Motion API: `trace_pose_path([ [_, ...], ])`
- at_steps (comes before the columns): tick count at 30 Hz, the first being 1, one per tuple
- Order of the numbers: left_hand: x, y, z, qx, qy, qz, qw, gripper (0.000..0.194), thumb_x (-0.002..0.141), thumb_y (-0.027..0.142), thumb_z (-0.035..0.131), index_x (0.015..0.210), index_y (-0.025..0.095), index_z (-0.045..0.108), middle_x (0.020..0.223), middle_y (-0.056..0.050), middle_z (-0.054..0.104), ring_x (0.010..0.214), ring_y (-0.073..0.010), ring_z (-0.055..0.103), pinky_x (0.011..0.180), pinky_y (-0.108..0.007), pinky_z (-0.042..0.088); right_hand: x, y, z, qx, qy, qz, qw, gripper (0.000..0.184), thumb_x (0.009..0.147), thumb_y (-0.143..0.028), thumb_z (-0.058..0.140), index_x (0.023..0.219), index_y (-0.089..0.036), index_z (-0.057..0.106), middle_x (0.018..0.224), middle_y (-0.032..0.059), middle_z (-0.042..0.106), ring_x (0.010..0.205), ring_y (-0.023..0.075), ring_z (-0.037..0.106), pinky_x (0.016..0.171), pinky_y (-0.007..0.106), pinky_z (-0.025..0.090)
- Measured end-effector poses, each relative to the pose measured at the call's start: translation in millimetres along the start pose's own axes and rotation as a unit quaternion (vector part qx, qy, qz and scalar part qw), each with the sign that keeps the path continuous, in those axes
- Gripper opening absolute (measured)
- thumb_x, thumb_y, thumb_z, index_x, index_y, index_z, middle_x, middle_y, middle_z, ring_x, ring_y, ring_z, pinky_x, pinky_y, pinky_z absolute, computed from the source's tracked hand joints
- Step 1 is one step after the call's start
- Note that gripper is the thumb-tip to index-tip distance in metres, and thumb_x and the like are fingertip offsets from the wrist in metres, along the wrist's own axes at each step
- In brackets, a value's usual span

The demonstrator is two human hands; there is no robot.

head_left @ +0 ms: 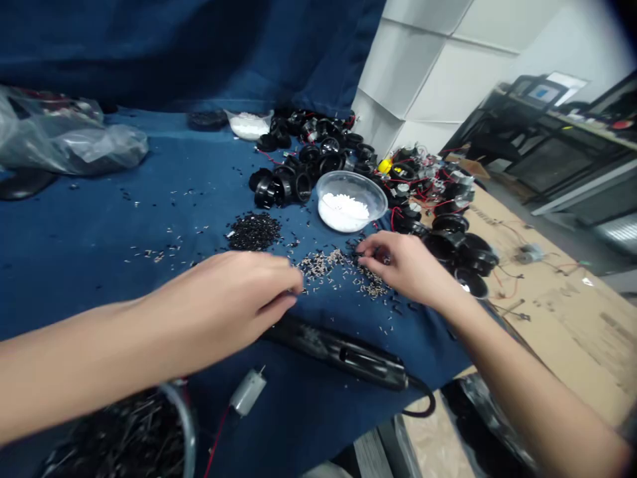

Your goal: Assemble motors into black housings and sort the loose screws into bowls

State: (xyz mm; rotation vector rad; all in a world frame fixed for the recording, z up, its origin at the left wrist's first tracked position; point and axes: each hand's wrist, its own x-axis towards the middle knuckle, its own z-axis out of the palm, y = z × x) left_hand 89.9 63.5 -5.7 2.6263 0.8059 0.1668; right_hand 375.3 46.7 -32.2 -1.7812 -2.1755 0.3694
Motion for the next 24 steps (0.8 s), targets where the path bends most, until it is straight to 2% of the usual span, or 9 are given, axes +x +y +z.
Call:
trace_pose_path([
  [2,53,3,8.7,0.101,-0.018,0.048,0.994,0.018,0.093,0.018,0.047,0.094,0.017,0.065,0.087,-0.006,0.064,0.084,-0.0215,0.061,0.070,-0.032,0.043,6,10,12,0.015,-0.016,0.002,1.000,0.014,0.082,-0.016,0.062,0.095,-0.016,0.068,0.087,0.0044,0.066,0.072,0.0153,0.056,0.068,0.027,0.041],
  [4,94,2,20.1,0.154,-0.026,0.074,0.985,0.016,0.093,0.018,0.048,0.096,0.015,0.064,0.092,-0.008,0.064,0.088,-0.0241,0.061,0.071,-0.034,0.044,9,10,20,0.019,-0.005,0.001,1.000,0.011,0.082,-0.017,0.062,0.092,-0.016,0.067,0.086,0.0035,0.065,0.069,0.0141,0.054,0.065,0.026,0.038],
  [7,125,-5,34.6,0.169,-0.038,0.084,0.981,0.016,0.091,0.019,0.052,0.101,0.014,0.065,0.096,-0.009,0.064,0.092,-0.0259,0.061,0.071,-0.034,0.044,12,9,24,0.027,-0.015,-0.009,0.999,0.004,0.081,-0.016,0.061,0.085,-0.016,0.064,0.082,0.0020,0.063,0.066,0.0125,0.050,0.062,0.025,0.034],
  [13,137,-15,44.9,0.158,-0.060,0.075,0.983,0.019,0.094,0.017,0.043,0.090,0.013,0.062,0.089,-0.008,0.062,0.085,-0.0232,0.060,0.066,-0.032,0.040,14,19,29,0.040,-0.038,-0.007,0.998,0.009,0.081,-0.011,0.053,0.082,-0.018,0.059,0.079,0.0009,0.060,0.066,0.0121,0.048,0.060,0.025,0.030],
  [17,140,-15,46.1,0.187,-0.066,0.079,0.977,0.021,0.095,0.020,0.040,0.091,0.011,0.059,0.088,-0.011,0.061,0.081,-0.0240,0.058,0.066,-0.034,0.039,15,17,30,0.019,-0.063,-0.001,0.998,0.008,0.083,-0.013,0.050,0.080,-0.018,0.056,0.077,0.0013,0.058,0.063,0.0124,0.046,0.060,0.026,0.030],
  [20,137,-14,41.9,0.210,-0.052,0.084,0.973,0.026,0.096,0.022,0.036,0.092,0.010,0.058,0.087,-0.012,0.060,0.078,-0.0241,0.056,0.065,-0.035,0.037,15,15,28,-0.005,-0.071,-0.002,0.997,0.009,0.088,-0.016,0.045,0.082,-0.018,0.051,0.080,0.0036,0.057,0.066,0.0141,0.047,0.060,0.027,0.030],
  [24,130,-15,30.6,0.201,-0.037,0.071,0.976,0.022,0.094,0.025,0.038,0.090,0.012,0.056,0.084,-0.010,0.058,0.074,-0.0222,0.052,0.063,-0.034,0.035,12,15,24,0.009,-0.054,0.005,0.998,0.007,0.091,-0.016,0.042,0.088,-0.018,0.048,0.086,0.0057,0.057,0.072,0.0157,0.050,0.064,0.027,0.033],
])
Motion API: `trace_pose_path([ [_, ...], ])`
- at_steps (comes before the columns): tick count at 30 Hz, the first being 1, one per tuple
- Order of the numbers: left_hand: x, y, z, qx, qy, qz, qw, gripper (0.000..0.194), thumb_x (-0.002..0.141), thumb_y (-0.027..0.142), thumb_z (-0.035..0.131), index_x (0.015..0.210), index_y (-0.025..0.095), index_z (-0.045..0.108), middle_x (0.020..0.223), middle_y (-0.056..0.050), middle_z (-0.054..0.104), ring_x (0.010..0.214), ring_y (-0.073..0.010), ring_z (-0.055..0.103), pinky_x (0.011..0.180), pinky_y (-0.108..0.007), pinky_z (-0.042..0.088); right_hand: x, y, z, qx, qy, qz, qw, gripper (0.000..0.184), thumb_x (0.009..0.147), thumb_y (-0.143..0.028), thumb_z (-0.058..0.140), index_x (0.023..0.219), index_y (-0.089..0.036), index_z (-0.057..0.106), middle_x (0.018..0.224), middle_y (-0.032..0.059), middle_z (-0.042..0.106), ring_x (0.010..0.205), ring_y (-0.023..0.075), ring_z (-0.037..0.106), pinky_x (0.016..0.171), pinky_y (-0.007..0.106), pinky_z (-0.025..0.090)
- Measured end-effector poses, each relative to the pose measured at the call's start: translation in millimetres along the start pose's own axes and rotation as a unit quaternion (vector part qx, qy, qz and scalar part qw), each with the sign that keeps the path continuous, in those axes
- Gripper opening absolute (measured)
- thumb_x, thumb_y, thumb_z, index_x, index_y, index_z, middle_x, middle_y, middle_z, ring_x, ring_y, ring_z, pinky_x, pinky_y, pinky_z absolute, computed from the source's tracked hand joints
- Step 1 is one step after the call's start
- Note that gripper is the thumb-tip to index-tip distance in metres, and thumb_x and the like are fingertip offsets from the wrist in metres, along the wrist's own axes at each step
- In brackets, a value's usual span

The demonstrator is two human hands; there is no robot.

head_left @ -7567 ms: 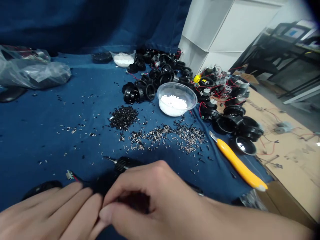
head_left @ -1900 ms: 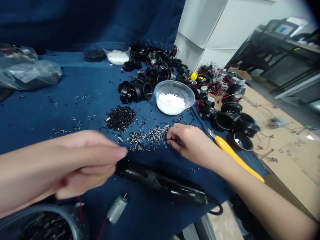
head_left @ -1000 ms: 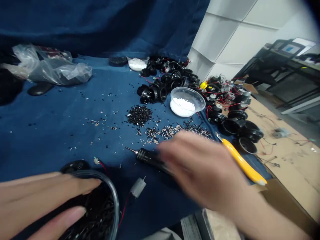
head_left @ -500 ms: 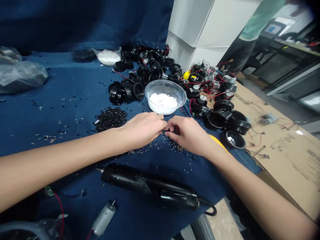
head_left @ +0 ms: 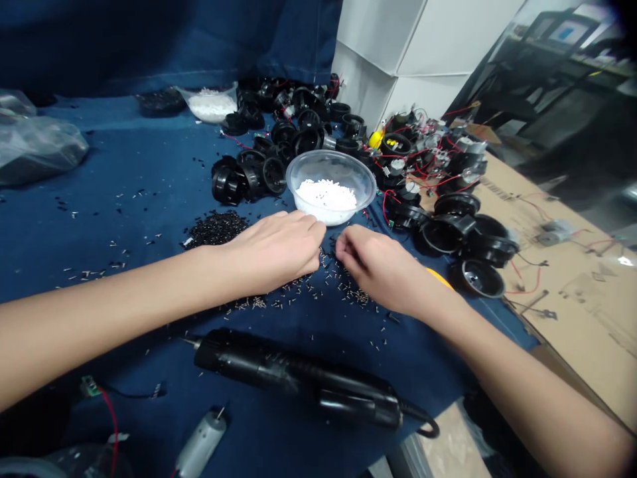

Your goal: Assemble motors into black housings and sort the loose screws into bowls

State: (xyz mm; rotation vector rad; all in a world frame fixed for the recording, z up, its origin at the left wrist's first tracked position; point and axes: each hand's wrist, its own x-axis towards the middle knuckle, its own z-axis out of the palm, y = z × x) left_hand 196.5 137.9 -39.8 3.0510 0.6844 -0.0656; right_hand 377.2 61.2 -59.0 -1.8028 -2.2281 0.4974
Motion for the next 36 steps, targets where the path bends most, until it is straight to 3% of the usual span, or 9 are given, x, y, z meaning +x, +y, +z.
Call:
trace_pose_path([
  [9,-6,-10,-2.3,-0.212,-0.042,-0.068,0.974,0.030,0.100,0.032,0.033,0.081,0.016,0.051,0.071,-0.002,0.055,0.058,-0.0131,0.046,0.057,-0.028,0.029,-3,-7,-5,0.039,-0.024,0.045,0.998,0.008,0.085,-0.015,0.045,0.079,-0.020,0.042,0.072,-0.0003,0.052,0.060,0.0124,0.041,0.058,0.027,0.029],
  [11,-3,-10,-3.3,-0.298,-0.027,-0.108,0.948,0.029,0.097,0.035,0.041,0.079,0.016,0.053,0.067,-0.001,0.056,0.056,-0.0114,0.046,0.055,-0.027,0.030,-3,-8,-5,0.040,-0.021,0.052,0.998,0.010,0.085,-0.016,0.044,0.078,-0.020,0.039,0.069,-0.0013,0.049,0.059,0.0126,0.040,0.058,0.028,0.028],
  [13,0,-12,-3.4,-0.408,-0.015,-0.139,0.902,0.024,0.093,0.033,0.050,0.078,0.015,0.057,0.066,0.000,0.058,0.055,-0.0098,0.046,0.054,-0.025,0.033,-4,-8,-5,0.043,-0.017,0.050,0.998,0.011,0.086,-0.017,0.042,0.077,-0.021,0.038,0.069,-0.0016,0.047,0.060,0.0129,0.040,0.059,0.028,0.028],
  [17,3,-15,-0.4,-0.543,-0.035,-0.159,0.824,0.016,0.088,0.024,0.056,0.081,0.012,0.062,0.071,-0.004,0.065,0.056,-0.0090,0.051,0.054,-0.024,0.040,-5,-9,-7,0.059,-0.007,0.037,0.998,0.012,0.089,-0.017,0.039,0.078,-0.021,0.036,0.070,-0.0020,0.046,0.060,0.0127,0.039,0.059,0.028,0.027],
  [24,-3,-18,0.5,-0.561,-0.055,-0.171,0.808,0.015,0.088,0.020,0.054,0.091,0.010,0.065,0.082,-0.008,0.072,0.066,-0.0123,0.063,0.054,-0.024,0.046,-6,-12,-6,0.088,-0.001,0.000,0.996,0.011,0.088,-0.017,0.042,0.080,-0.021,0.038,0.070,-0.0034,0.047,0.059,0.0118,0.037,0.059,0.027,0.027],
  [26,-5,-17,-1.2,-0.539,-0.055,-0.171,0.823,0.015,0.088,0.019,0.054,0.090,0.010,0.066,0.080,-0.008,0.072,0.068,-0.0131,0.065,0.057,-0.024,0.047,-7,-12,-5,0.094,0.001,-0.004,0.996,0.011,0.088,-0.016,0.043,0.080,-0.021,0.039,0.069,-0.0040,0.047,0.059,0.0113,0.038,0.058,0.026,0.027],
  [29,-10,-14,-5.3,-0.353,0.024,-0.142,0.924,0.015,0.086,0.020,0.057,0.088,0.015,0.071,0.078,-0.003,0.072,0.066,-0.0132,0.063,0.063,-0.027,0.045,-8,-8,-6,0.092,0.018,0.001,0.996,0.011,0.086,-0.014,0.045,0.078,-0.020,0.040,0.067,-0.0042,0.047,0.060,0.0111,0.039,0.059,0.026,0.028],
  [31,-12,-11,-6.9,-0.188,0.075,-0.110,0.973,0.016,0.085,0.024,0.059,0.089,0.020,0.073,0.078,-0.002,0.070,0.068,-0.0151,0.061,0.065,-0.029,0.041,-9,-6,-6,0.088,0.030,0.007,0.996,0.012,0.085,-0.013,0.046,0.077,-0.020,0.041,0.066,-0.0043,0.046,0.060,0.0112,0.040,0.059,0.026,0.028],
  [36,-4,-9,2.3,-0.024,0.029,-0.005,0.999,0.014,0.087,0.019,0.057,0.095,0.020,0.068,0.093,-0.005,0.065,0.090,-0.0237,0.058,0.067,-0.032,0.039,-12,-5,-9,0.094,0.035,0.011,0.995,0.012,0.084,-0.013,0.046,0.076,-0.020,0.041,0.065,-0.0048,0.046,0.060,0.0109,0.040,0.059,0.026,0.029],
])
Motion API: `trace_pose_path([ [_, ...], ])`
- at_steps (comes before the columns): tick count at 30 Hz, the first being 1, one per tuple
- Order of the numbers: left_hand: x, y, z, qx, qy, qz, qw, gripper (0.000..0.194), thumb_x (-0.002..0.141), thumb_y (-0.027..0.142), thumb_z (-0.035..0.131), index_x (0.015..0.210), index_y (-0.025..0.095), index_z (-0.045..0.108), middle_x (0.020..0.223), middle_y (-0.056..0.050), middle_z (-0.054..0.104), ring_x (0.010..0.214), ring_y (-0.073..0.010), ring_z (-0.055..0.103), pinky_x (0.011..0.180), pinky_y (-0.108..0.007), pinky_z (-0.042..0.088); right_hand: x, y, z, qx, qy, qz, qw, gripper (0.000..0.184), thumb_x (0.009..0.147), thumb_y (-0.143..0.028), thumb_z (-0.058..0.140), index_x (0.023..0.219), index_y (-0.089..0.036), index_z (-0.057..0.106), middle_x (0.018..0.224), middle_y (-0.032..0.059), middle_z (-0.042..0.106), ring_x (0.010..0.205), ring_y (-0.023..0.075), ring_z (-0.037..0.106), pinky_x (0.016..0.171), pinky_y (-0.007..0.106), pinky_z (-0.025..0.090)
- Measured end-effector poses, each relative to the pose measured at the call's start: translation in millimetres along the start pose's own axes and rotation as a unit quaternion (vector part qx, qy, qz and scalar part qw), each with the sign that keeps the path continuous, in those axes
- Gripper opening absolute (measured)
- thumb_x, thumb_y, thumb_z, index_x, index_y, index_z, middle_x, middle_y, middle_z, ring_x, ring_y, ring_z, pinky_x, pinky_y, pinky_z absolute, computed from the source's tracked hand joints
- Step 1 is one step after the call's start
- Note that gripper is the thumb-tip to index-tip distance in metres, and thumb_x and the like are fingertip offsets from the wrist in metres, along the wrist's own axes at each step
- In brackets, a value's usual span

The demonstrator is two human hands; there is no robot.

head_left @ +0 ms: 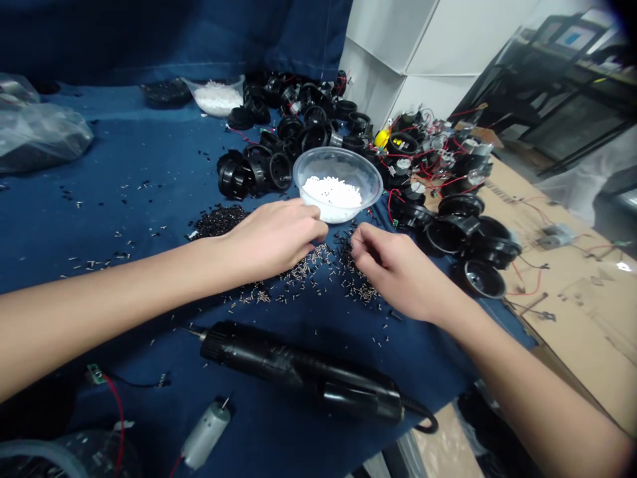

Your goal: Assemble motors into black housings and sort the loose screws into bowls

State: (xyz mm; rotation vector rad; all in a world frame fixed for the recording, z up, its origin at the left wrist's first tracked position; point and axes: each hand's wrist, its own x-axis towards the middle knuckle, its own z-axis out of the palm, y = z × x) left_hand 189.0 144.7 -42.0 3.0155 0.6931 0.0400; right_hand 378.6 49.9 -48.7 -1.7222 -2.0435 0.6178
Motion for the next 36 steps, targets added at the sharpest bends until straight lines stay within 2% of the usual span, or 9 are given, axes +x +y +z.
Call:
trace_pose_path([
  [7,6,-4,4.7,0.008,-0.018,0.015,1.000,0.015,0.093,0.020,0.044,0.088,0.015,0.057,0.087,-0.007,0.059,0.082,-0.0219,0.053,0.067,-0.032,0.035,-2,0,0,0.016,-0.005,-0.008,1.000,0.013,0.084,-0.011,0.046,0.077,-0.020,0.042,0.063,-0.0057,0.045,0.058,0.0099,0.039,0.057,0.024,0.029],
  [10,0,-1,-3.5,-0.087,-0.030,-0.047,0.995,0.014,0.092,0.022,0.041,0.084,0.016,0.051,0.078,-0.005,0.055,0.070,-0.0178,0.049,0.061,-0.030,0.032,-3,-3,-1,0.023,0.013,-0.023,0.999,0.013,0.083,-0.009,0.047,0.077,-0.020,0.042,0.064,-0.0057,0.045,0.058,0.0093,0.039,0.057,0.024,0.029],
  [12,-4,4,-6.2,-0.222,-0.066,-0.091,0.969,0.015,0.089,0.021,0.042,0.076,0.018,0.046,0.069,-0.002,0.049,0.060,-0.0144,0.043,0.056,-0.028,0.028,-3,-10,-1,0.034,0.015,-0.048,0.998,0.013,0.083,-0.010,0.048,0.077,-0.020,0.041,0.064,-0.0059,0.044,0.058,0.0088,0.038,0.056,0.023,0.029],
  [14,-5,11,-5.7,-0.402,-0.105,-0.148,0.897,0.021,0.085,0.019,0.041,0.064,0.019,0.039,0.060,0.001,0.038,0.052,-0.0116,0.035,0.051,-0.026,0.024,-4,-19,-1,0.030,0.011,-0.074,0.997,0.012,0.085,-0.012,0.048,0.078,-0.020,0.041,0.064,-0.0056,0.045,0.057,0.0088,0.037,0.055,0.023,0.028],
  [17,-4,23,-4.2,-0.620,-0.122,-0.231,0.740,0.025,0.083,0.020,0.035,0.058,0.020,0.029,0.054,0.004,0.025,0.044,-0.0086,0.026,0.043,-0.022,0.020,-4,-35,-2,-0.005,0.007,-0.091,0.996,0.011,0.086,-0.017,0.051,0.079,-0.020,0.043,0.066,-0.0042,0.046,0.056,0.0094,0.036,0.053,0.025,0.026],
  [21,-4,31,-6.4,-0.782,-0.177,-0.255,0.541,0.032,0.088,0.027,0.030,0.059,0.018,0.038,0.050,0.003,0.032,0.037,-0.0069,0.028,0.036,-0.018,0.016,1,-45,-6,-0.021,0.009,-0.109,0.994,0.010,0.085,-0.017,0.055,0.076,-0.018,0.051,0.066,-0.0028,0.051,0.056,0.0091,0.039,0.053,0.024,0.026],
  [24,-7,26,-6.1,-0.816,-0.220,-0.251,0.472,0.036,0.089,0.026,0.035,0.054,0.017,0.037,0.048,0.005,0.028,0.034,-0.0041,0.021,0.032,-0.015,0.013,8,-36,-6,0.009,0.043,-0.107,0.993,0.018,0.089,-0.023,0.058,0.072,-0.017,0.059,0.059,-0.0038,0.051,0.053,0.0081,0.041,0.054,0.024,0.029],
  [30,-15,7,-4.6,-0.817,-0.191,-0.325,0.435,0.043,0.095,0.029,0.041,0.055,0.015,0.043,0.049,0.006,0.028,0.032,-0.0016,0.023,0.029,-0.012,0.014,24,-6,15,-0.095,0.003,-0.030,0.995,0.003,0.078,-0.016,0.064,0.078,-0.018,0.066,0.070,-0.0022,0.062,0.061,0.0106,0.050,0.059,0.025,0.032],
  [36,-20,7,-8.8,-0.795,-0.132,-0.361,0.469,0.050,0.099,0.031,0.033,0.060,0.009,0.056,0.058,-0.006,0.055,0.046,-0.0097,0.056,0.038,-0.014,0.041,28,-6,25,-0.125,-0.031,0.000,0.992,0.006,0.077,-0.015,0.056,0.077,-0.020,0.061,0.069,-0.0017,0.060,0.060,0.0115,0.049,0.058,0.026,0.031],
])
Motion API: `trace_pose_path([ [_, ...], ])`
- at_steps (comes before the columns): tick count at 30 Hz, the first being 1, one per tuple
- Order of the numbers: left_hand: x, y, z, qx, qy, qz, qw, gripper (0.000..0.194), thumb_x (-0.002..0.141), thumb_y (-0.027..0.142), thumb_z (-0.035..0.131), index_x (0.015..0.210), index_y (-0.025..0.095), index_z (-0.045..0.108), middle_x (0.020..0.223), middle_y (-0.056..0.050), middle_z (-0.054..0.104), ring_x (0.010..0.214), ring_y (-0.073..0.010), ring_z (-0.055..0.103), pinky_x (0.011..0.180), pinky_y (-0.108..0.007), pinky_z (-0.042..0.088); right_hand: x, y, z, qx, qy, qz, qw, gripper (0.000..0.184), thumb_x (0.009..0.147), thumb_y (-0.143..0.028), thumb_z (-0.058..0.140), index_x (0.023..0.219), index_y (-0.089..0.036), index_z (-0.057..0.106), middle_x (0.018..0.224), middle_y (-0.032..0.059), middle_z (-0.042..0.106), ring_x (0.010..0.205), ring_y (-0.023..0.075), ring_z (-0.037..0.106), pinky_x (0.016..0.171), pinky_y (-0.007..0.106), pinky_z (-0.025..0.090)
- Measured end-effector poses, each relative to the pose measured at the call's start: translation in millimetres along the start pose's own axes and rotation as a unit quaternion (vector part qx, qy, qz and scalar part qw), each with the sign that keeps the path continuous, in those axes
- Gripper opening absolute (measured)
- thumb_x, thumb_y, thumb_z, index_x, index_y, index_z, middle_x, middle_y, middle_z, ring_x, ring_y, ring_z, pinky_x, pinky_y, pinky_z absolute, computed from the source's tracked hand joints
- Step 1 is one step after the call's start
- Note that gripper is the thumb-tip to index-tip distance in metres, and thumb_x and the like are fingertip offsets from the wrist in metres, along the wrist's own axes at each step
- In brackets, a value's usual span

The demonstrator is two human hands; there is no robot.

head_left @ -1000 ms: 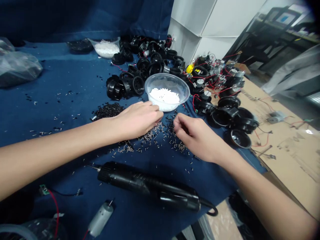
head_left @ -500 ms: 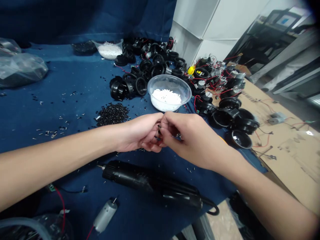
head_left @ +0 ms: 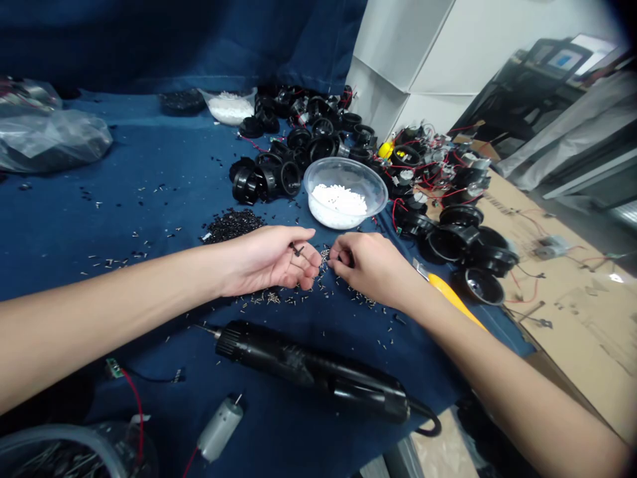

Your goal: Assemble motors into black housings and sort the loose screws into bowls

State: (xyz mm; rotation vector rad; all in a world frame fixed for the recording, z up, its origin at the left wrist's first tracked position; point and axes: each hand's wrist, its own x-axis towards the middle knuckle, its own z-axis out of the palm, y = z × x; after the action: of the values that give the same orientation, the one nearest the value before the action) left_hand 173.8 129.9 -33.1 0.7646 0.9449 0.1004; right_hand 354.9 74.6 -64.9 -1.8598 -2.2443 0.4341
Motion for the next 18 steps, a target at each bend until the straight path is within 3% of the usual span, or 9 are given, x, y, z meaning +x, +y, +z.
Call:
trace_pose_path([
  [4,1,-1,1.5,0.026,0.003,0.012,1.000,0.054,0.101,0.035,0.030,0.065,0.008,0.060,0.059,-0.010,0.062,0.056,-0.0156,0.066,0.046,-0.017,0.048,0,-4,-3,0.000,-0.008,0.009,1.000,0.002,0.077,-0.020,0.054,0.077,-0.019,0.055,0.072,0.0009,0.059,0.060,0.0124,0.047,0.057,0.027,0.028],
  [12,4,-3,1.7,0.031,-0.004,0.012,0.999,0.053,0.101,0.040,0.033,0.068,0.008,0.059,0.061,-0.010,0.064,0.059,-0.0155,0.067,0.052,-0.018,0.050,2,4,-13,0.041,0.011,0.054,0.998,0.015,0.087,-0.022,0.044,0.072,-0.020,0.041,0.066,0.0025,0.055,0.059,0.0134,0.043,0.058,0.027,0.029],
  [18,6,-4,4.7,0.013,-0.010,0.007,1.000,0.052,0.101,0.037,0.032,0.070,0.006,0.060,0.065,-0.010,0.065,0.065,-0.0185,0.070,0.061,-0.021,0.053,-1,9,-18,0.045,0.030,0.016,0.998,0.019,0.093,-0.025,0.041,0.076,-0.019,0.045,0.068,0.0016,0.054,0.060,0.0127,0.044,0.059,0.027,0.028],
])
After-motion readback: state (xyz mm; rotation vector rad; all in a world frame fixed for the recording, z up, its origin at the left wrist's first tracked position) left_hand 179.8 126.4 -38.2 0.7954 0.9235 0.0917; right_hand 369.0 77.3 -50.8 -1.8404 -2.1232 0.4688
